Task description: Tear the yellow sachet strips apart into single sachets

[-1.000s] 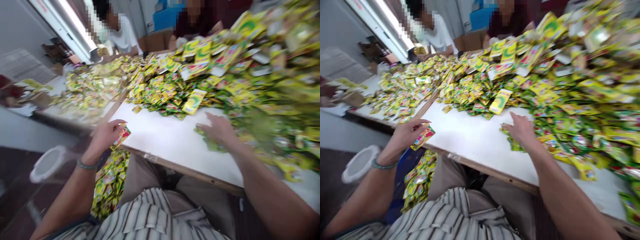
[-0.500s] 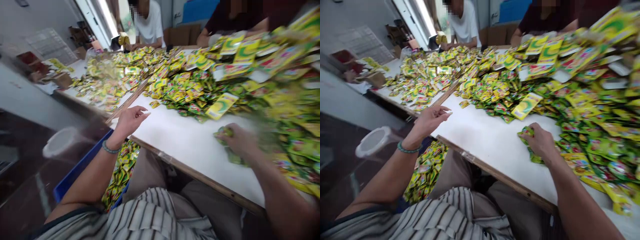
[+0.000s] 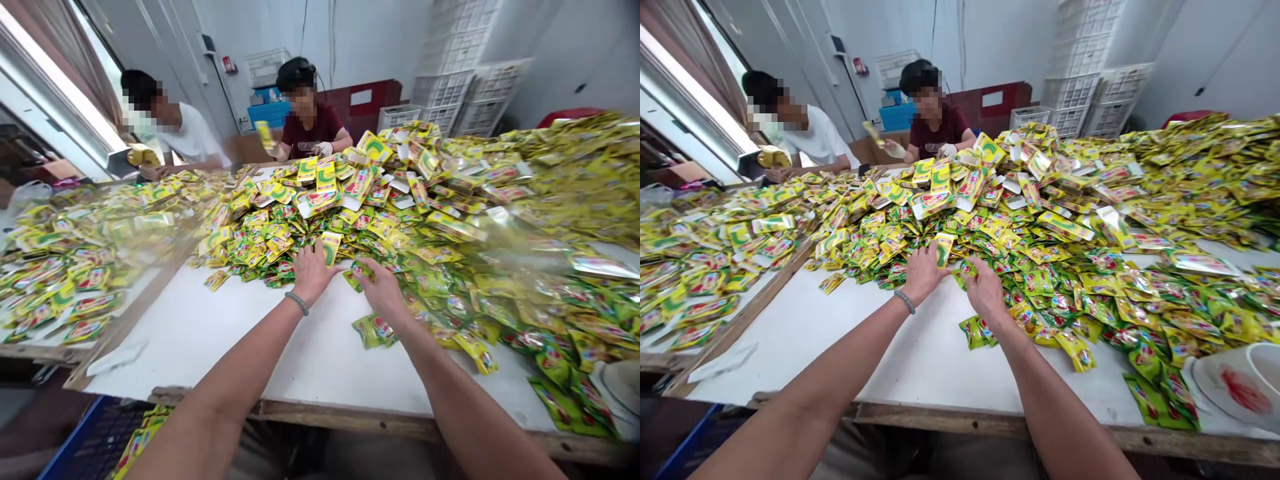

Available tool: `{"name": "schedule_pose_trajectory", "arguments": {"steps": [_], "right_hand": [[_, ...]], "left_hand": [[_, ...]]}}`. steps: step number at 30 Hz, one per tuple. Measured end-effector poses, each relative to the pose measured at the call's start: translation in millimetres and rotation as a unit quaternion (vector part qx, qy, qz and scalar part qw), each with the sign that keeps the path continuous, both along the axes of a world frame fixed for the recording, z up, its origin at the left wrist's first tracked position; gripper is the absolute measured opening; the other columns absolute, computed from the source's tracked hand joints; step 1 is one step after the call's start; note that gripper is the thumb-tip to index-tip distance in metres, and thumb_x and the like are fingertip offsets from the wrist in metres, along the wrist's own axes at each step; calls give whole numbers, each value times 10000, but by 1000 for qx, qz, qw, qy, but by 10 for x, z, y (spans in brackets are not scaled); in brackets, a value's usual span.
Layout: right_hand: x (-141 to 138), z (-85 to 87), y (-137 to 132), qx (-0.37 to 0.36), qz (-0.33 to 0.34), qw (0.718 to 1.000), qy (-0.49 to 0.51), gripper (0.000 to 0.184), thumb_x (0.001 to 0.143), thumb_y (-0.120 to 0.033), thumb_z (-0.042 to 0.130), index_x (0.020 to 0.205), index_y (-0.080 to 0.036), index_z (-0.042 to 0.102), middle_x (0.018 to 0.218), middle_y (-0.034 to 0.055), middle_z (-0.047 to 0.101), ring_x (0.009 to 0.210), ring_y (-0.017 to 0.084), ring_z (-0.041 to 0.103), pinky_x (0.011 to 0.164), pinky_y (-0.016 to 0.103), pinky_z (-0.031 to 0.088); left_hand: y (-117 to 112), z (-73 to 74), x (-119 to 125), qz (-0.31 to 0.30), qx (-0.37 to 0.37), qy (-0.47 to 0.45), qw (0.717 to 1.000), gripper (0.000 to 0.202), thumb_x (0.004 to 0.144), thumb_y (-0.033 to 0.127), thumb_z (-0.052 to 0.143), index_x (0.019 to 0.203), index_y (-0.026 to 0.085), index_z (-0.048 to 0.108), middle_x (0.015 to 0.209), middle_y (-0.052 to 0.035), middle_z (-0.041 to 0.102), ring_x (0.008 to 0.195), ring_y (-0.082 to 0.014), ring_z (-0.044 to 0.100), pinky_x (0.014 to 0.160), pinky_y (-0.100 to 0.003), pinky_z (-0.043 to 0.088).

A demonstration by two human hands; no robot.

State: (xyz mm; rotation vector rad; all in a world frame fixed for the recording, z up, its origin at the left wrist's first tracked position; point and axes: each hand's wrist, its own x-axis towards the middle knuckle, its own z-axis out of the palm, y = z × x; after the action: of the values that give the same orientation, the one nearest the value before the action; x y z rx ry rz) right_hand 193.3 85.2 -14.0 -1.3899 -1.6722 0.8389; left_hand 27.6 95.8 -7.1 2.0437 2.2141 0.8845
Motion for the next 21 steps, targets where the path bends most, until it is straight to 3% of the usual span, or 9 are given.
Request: {"name": "schedule_pose_trajectory", "arguments": {"steps": [3,7,10,13,18,21], "right_hand": [[15,26,23,-5,-29,999,23,374,732,-408,614,1040,-196,614,827,43,652,606,156,498,594,285,387],[45,43,47,-37,-28,997,65,359,728,-474,628,971,-209,618,576,-44,489,509,130,383,520,263,311],[35,53,45,-42,18,991,123,347,743,-466,616,981,-214,635,542,-60,416,516,130,363,512,257,293],[-1,44,36,-15,56,986,158,339,746,-431,626,995,-203,603,597,-58,439,559,125,384,539,250,317],[4,-9,54,-5,162,981,105,257,754,-415,654,882,-196,611,628,-58,445,583,107,378,559,232,316],[53,-10,61,-49,237,969,46,163,759,-321,673,837,-183,637,624,-56,477,576,97,396,566,226,318]], "left_hand": [[96,12,37,-12,-36,-13,999,589,671,269,782,1198,153,546,927,-153,665,932,-327,601,790,-348,404],[-92,67,-115,-18,-68,-162,984,381,694,173,689,1069,202,628,768,-62,665,733,-255,610,680,-314,414],[-382,94,-229,-97,-146,-350,920,258,696,268,710,938,193,661,755,-25,672,683,-205,600,635,-279,439],[-657,84,-241,-168,-196,-460,849,383,706,347,741,1037,186,636,908,-47,697,755,-188,633,658,-263,480],[-851,25,-182,-176,-242,-577,760,573,712,402,766,1194,195,537,1006,-78,685,713,-180,663,671,-305,531],[-855,-22,-199,-169,-254,-596,742,674,680,366,803,1259,182,510,1047,-84,690,790,-190,673,712,-293,533]]}}
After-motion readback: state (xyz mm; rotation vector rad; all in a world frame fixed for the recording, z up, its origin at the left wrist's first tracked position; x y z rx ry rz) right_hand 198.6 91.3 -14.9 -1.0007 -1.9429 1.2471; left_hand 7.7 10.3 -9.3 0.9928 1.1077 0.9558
